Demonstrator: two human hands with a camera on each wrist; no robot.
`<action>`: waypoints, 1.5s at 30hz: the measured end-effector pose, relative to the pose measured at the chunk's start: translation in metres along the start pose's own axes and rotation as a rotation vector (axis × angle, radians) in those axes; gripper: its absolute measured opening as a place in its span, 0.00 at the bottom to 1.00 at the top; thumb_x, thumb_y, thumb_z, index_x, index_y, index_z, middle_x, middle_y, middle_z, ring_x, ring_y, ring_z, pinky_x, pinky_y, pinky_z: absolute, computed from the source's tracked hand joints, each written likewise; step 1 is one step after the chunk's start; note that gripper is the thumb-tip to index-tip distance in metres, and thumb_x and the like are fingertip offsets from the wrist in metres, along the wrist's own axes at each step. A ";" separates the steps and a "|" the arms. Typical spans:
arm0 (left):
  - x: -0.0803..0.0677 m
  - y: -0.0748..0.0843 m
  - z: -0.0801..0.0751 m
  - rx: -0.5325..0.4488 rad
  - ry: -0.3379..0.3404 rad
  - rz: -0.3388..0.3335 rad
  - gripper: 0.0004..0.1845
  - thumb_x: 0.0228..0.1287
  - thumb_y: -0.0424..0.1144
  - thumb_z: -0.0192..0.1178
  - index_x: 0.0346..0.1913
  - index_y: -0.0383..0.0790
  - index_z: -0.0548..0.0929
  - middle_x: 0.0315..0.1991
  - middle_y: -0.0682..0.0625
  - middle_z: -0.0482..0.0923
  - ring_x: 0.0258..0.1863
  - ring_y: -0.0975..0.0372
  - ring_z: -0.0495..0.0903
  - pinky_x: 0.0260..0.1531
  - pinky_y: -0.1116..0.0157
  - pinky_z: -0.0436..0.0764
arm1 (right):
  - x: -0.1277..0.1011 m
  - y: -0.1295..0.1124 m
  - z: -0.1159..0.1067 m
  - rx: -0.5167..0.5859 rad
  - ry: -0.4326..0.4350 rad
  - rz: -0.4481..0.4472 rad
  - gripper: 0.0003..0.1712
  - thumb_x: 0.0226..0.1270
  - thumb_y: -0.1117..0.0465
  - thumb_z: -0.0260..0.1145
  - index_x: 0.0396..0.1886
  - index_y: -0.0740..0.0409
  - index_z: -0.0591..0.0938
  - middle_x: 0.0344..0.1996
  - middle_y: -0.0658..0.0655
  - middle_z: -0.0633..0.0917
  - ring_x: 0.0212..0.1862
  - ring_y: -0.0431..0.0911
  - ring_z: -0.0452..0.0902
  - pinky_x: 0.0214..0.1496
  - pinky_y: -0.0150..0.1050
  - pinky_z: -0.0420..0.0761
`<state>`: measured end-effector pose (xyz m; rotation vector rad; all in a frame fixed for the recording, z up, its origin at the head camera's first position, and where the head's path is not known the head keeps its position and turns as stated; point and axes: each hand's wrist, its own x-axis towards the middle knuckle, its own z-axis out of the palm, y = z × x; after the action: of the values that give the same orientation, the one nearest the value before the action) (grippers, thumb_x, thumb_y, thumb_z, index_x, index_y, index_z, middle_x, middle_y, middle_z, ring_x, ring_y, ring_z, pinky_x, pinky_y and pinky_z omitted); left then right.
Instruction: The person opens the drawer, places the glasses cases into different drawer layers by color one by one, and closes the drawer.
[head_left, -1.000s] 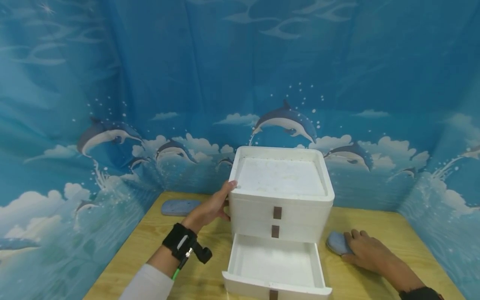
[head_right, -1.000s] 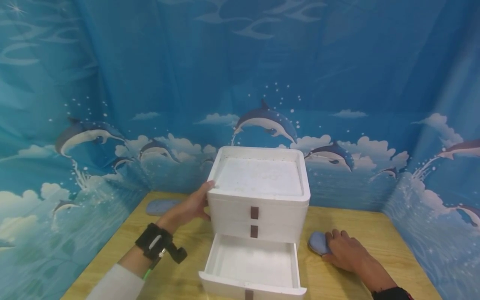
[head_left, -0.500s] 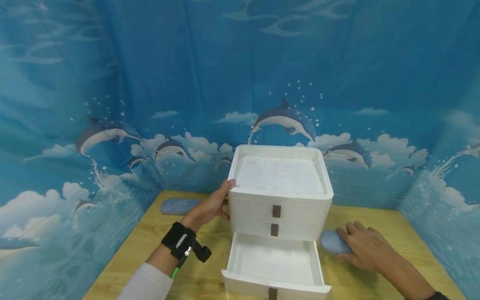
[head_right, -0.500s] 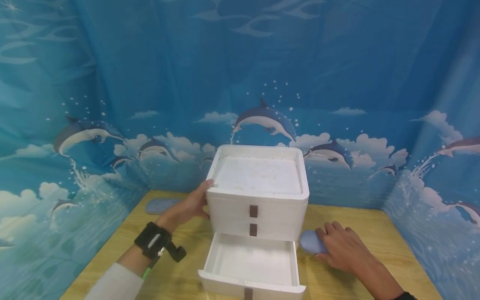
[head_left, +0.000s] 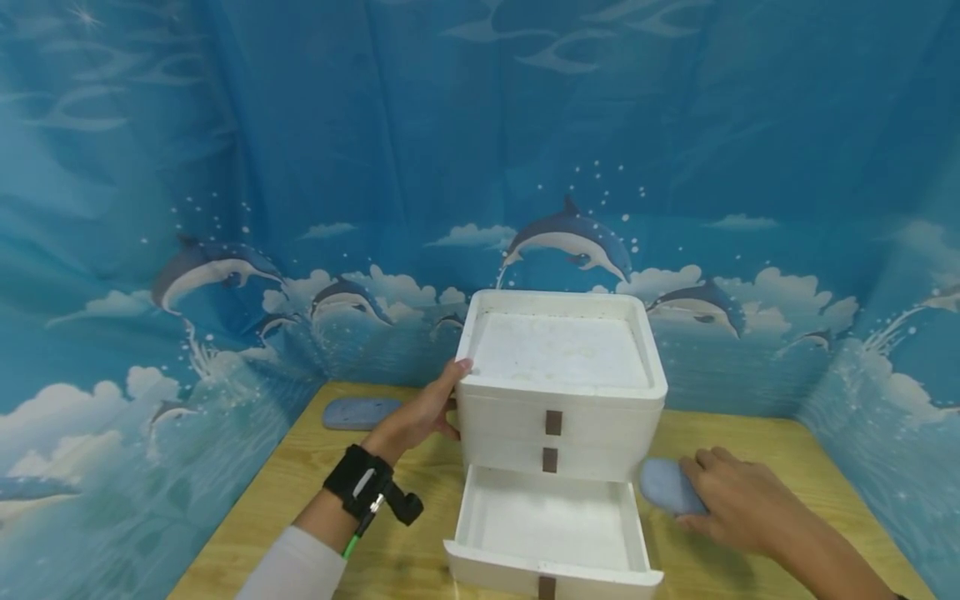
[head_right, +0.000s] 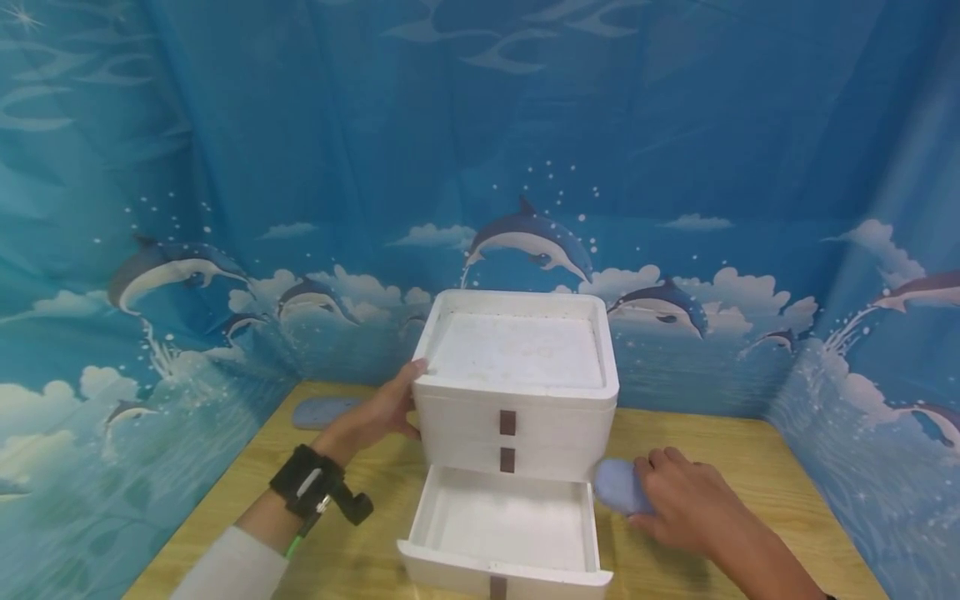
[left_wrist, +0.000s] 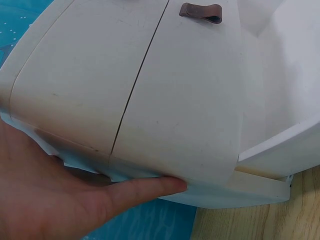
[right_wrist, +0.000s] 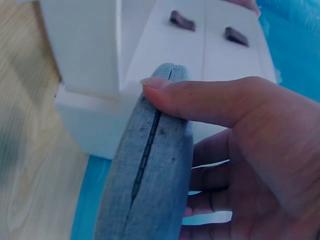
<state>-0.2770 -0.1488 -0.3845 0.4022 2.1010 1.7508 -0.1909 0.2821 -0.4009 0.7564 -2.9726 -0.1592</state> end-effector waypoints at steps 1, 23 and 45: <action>0.000 0.000 0.000 0.001 0.004 -0.004 0.41 0.76 0.74 0.35 0.84 0.64 0.45 0.84 0.43 0.46 0.78 0.36 0.59 0.53 0.29 0.78 | 0.000 -0.002 -0.002 0.018 -0.010 0.003 0.44 0.50 0.33 0.79 0.54 0.63 0.84 0.45 0.60 0.86 0.45 0.55 0.83 0.37 0.52 0.85; -0.001 -0.001 0.000 0.011 0.014 -0.005 0.42 0.75 0.75 0.35 0.84 0.62 0.46 0.84 0.43 0.46 0.78 0.35 0.59 0.50 0.34 0.81 | 0.038 -0.084 -0.022 -0.046 0.146 -0.348 0.37 0.52 0.34 0.79 0.48 0.58 0.85 0.38 0.52 0.85 0.41 0.46 0.81 0.40 0.43 0.84; 0.003 -0.003 -0.002 0.020 0.011 -0.010 0.43 0.75 0.75 0.32 0.85 0.59 0.46 0.83 0.40 0.49 0.78 0.35 0.59 0.49 0.36 0.81 | 0.098 -0.133 0.000 0.052 -0.156 -0.312 0.25 0.53 0.38 0.79 0.24 0.52 0.82 0.18 0.45 0.77 0.20 0.37 0.63 0.23 0.32 0.63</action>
<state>-0.2799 -0.1496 -0.3870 0.3879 2.1267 1.7315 -0.2141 0.1191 -0.4126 1.2677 -2.9898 -0.1652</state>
